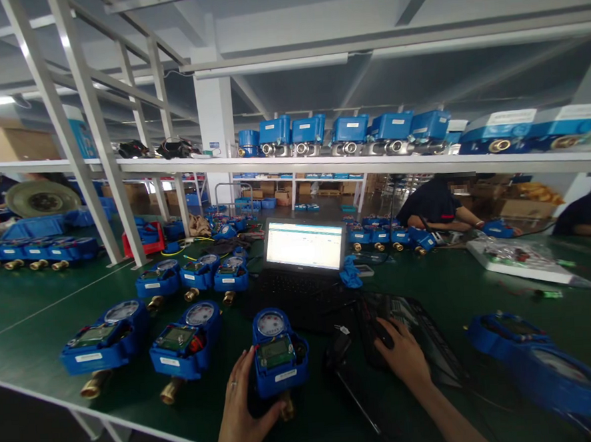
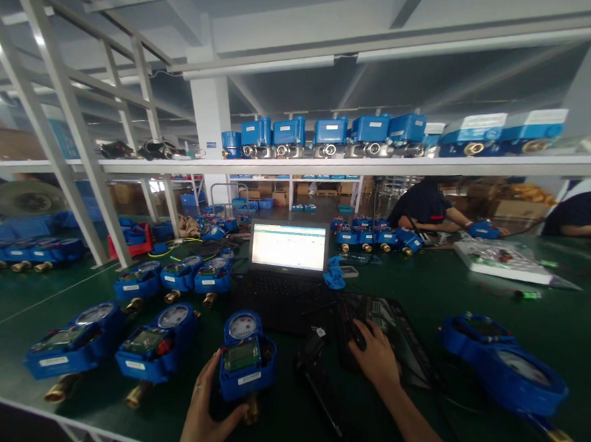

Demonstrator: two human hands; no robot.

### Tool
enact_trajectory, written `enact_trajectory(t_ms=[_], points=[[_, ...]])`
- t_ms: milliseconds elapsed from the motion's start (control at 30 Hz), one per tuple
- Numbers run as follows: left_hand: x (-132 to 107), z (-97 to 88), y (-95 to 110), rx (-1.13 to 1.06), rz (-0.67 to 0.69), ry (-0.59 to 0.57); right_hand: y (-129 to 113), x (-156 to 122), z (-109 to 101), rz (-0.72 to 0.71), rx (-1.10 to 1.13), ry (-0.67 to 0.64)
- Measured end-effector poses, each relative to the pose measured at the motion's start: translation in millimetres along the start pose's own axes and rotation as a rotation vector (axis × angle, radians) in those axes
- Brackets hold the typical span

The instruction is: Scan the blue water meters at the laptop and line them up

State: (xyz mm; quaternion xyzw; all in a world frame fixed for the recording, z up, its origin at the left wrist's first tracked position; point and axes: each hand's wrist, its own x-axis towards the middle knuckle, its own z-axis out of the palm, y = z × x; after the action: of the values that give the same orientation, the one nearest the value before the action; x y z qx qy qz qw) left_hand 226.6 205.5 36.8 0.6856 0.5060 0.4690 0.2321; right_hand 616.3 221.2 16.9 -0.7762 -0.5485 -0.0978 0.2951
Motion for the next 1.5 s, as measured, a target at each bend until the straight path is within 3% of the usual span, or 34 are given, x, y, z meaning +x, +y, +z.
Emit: enact_trajectory(t_ms=[633, 800, 1267, 1500], points=[[1.5, 1.3, -13.7, 0.041, 0.016, -0.051, -3.4, -0.6, -6.7, 0.033, -0.002, -0.075], [0.2, 2.0, -7.6, 0.010, 0.051, 0.009, -5.4, -0.2, -8.7, 0.031, -0.004, -0.089], [0.8, 0.7, -4.4, -0.019, -0.019, -0.002, -6.3, 0.1, -8.2, 0.032, -0.008, -0.090], [1.5, 0.8, -4.9, -0.008, 0.009, 0.003, -6.3, -0.2, -8.3, 0.037, -0.007, -0.077]])
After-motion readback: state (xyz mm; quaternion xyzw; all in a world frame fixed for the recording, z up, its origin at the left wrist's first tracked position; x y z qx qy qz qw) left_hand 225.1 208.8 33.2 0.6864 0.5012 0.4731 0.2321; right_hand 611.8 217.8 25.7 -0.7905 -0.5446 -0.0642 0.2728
